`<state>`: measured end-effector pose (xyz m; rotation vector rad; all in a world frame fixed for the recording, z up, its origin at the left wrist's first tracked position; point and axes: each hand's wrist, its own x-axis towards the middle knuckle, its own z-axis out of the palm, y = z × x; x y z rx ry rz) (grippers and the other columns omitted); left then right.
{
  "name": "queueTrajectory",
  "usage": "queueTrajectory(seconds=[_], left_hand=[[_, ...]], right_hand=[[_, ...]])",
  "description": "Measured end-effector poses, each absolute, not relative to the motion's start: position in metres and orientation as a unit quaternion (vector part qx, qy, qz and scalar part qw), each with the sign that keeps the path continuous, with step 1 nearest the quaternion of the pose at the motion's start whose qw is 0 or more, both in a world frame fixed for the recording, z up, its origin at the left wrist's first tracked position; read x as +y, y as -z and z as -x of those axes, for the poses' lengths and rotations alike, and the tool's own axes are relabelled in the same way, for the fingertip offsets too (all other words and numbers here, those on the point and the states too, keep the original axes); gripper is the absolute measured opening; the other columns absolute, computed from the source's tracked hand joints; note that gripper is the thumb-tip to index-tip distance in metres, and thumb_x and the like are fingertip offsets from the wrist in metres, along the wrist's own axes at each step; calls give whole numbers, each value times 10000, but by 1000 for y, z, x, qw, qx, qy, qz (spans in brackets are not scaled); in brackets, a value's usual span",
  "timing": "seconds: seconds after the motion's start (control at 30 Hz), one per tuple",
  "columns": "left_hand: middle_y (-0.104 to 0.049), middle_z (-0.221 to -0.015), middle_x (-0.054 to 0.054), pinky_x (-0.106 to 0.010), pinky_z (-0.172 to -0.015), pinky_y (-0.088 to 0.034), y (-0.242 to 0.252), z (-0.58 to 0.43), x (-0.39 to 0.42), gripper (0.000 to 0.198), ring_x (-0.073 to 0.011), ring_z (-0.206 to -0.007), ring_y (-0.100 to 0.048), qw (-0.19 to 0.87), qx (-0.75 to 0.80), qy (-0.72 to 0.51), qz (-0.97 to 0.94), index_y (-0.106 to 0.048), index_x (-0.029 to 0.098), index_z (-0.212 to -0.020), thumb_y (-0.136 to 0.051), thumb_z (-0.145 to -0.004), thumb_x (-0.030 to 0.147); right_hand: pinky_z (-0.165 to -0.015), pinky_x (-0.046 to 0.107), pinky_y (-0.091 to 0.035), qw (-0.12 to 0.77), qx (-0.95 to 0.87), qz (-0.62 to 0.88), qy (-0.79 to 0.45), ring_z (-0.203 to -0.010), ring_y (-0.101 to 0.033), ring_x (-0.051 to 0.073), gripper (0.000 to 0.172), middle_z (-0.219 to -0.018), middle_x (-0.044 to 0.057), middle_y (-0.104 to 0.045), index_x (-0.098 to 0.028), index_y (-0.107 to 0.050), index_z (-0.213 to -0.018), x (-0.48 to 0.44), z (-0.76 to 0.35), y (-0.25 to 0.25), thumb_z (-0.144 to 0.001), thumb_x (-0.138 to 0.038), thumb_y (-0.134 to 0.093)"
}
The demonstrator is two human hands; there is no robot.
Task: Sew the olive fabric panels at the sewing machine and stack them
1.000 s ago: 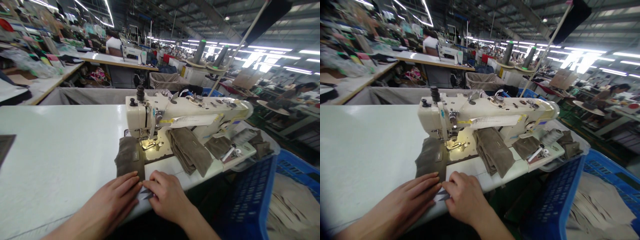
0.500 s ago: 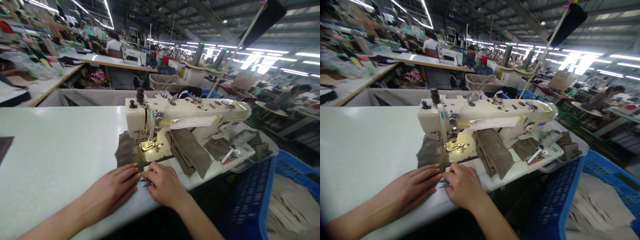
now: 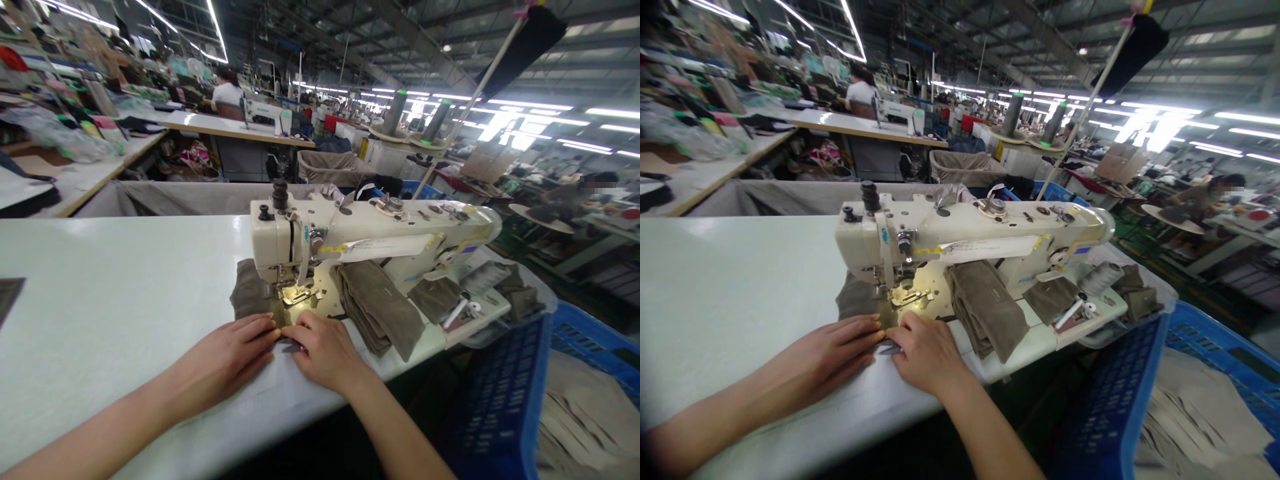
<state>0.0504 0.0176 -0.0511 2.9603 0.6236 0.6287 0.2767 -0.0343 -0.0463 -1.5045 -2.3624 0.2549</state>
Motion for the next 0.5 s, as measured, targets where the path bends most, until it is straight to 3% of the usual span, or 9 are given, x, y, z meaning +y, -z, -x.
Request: queueTrajectory(seconds=[0.27,0.5], left_hand=[[-720,-1174,-133,-362,-889,-626,43,-52,31,309,-248,-1049,-709,29,199,-204,-958,-710,178,-1196,-463,-1029,262],[-713,-1168,-116,-337,-883,-616,46,-51,48,295,-226,-1022,-702,62,200,-211,-955,-737,210,-1168,-490,-1012,246]], right_hand=[[-737,298,-449,144,-825,539,-86,-974,-654,202,322,-1039,15,-665,-268,-690,-1213,-22,-275,41,-918,-197,-582],[-745,300,-455,137,-821,548,-80,-968,-654,205,343,-1035,21,-647,-272,-650,-1264,-18,-272,38,-940,-203,-557]])
